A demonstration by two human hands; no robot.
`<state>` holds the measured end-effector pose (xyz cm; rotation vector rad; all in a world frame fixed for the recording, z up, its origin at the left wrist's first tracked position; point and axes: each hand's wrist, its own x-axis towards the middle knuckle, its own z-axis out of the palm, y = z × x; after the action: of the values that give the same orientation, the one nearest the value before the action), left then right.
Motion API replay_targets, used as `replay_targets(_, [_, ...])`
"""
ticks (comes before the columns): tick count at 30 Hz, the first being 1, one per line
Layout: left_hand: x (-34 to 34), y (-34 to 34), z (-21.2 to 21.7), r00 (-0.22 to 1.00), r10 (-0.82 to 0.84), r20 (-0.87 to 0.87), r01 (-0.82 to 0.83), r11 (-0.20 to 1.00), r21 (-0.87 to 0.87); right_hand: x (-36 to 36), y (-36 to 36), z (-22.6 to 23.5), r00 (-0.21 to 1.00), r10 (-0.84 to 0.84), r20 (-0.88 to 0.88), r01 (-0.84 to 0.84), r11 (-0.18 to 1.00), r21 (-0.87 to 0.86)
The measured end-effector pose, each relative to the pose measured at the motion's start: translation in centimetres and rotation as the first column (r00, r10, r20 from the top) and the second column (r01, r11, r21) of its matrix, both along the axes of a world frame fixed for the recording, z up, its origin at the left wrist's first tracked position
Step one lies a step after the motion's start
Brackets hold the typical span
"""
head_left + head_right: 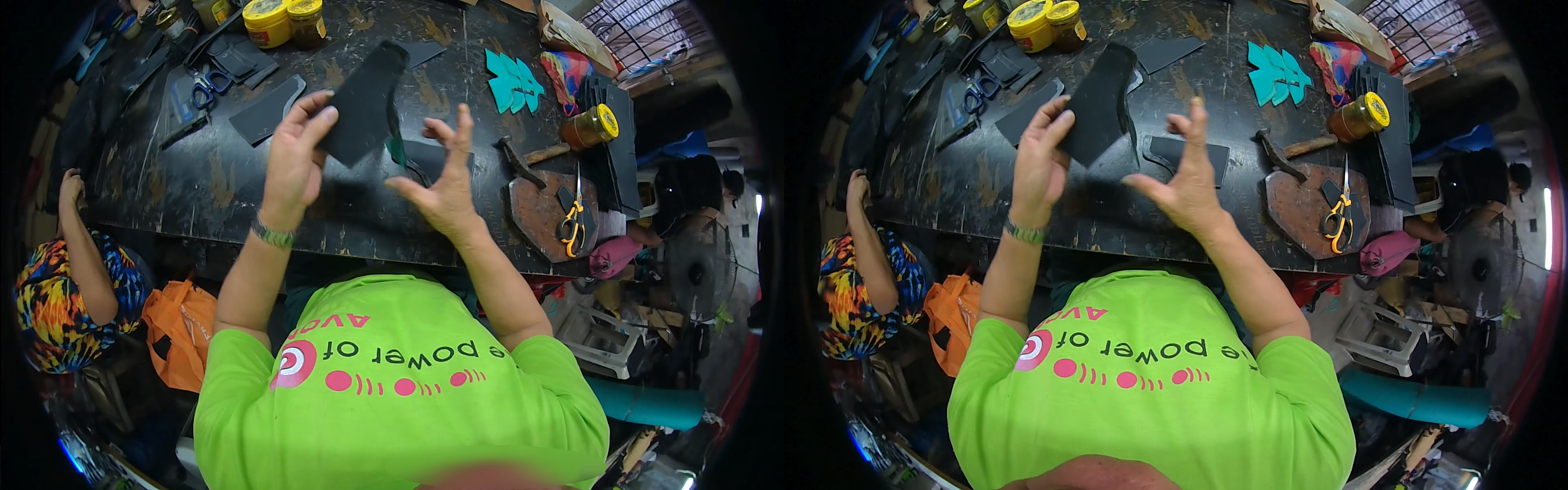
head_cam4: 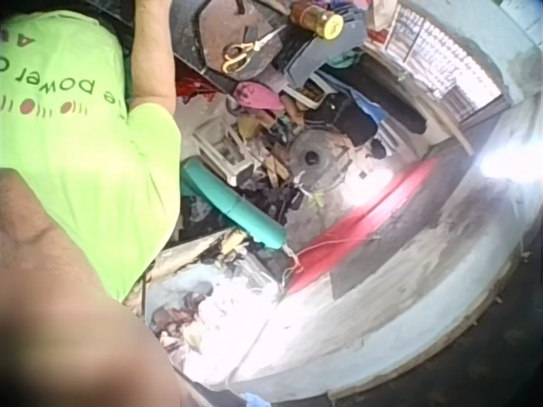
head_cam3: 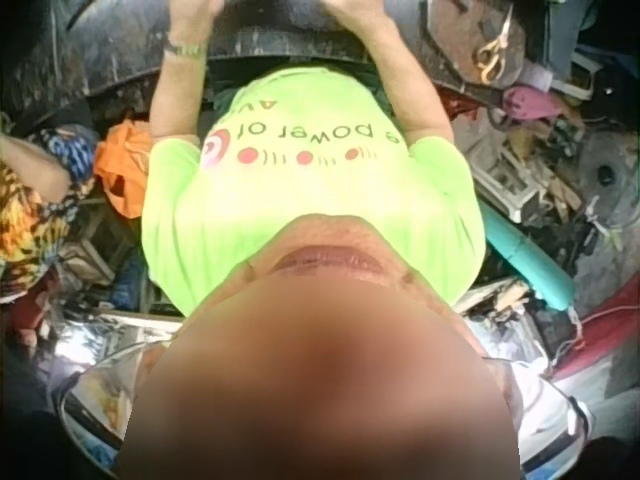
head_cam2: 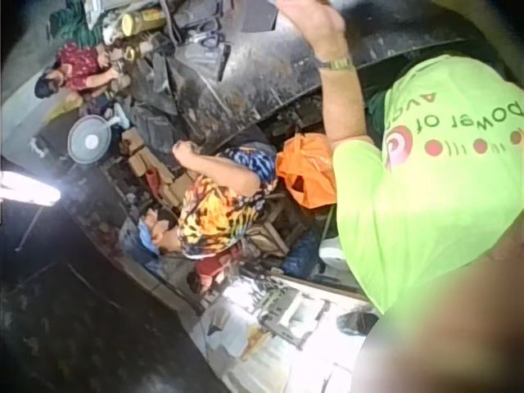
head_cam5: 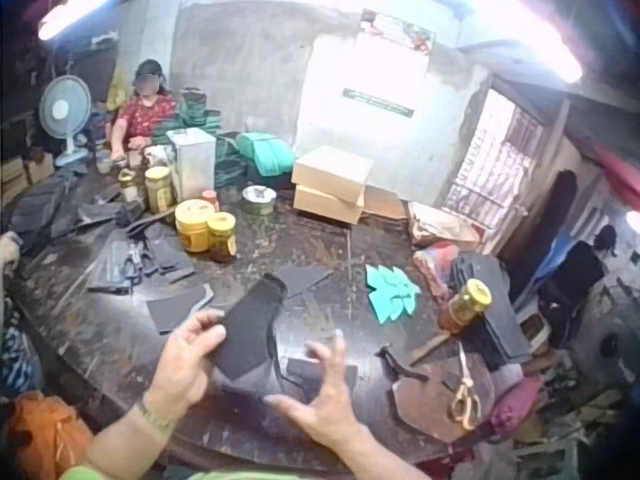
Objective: The person aligns and stacks multiple black leather pieces on a workbench, then uses a hammer to tap the stacked pieces on a wooden block. The person handles the pieces one at a time, aligning edges and stacking them before hammering.
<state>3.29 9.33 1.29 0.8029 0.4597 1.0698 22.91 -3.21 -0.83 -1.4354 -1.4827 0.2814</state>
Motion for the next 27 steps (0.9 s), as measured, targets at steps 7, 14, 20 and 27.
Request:
replay_targets(7, [-2.5, -4.2, -1.1, 0.995, 0.097, -0.001, -0.097, 0.994, 0.047, -0.3, 3.4, 0.1, 0.959, -0.062, 0.275, -0.04, 0.935, 0.353])
replay_targets(14, [-8.9, -3.1, -2.1, 0.856, 0.094, -0.509, -0.058, 0.995, 0.087, 7.8, 7.0, 1.3, 0.746, -0.149, 0.649, 0.055, 0.985, 0.163])
replay_targets(20, [-7.0, -5.2, -2.8, 0.393, 0.597, -0.699, 0.32, 0.624, 0.713, 9.5, 9.0, -0.9, 0.863, 0.102, 0.496, 0.079, 0.941, -0.33])
replay_targets(27, [-6.3, -5.9, -3.4, 0.386, 0.634, -0.67, 0.355, 0.569, 0.742, 15.6, 10.4, 0.1, 0.778, -0.339, 0.529, 0.49, 0.854, -0.175])
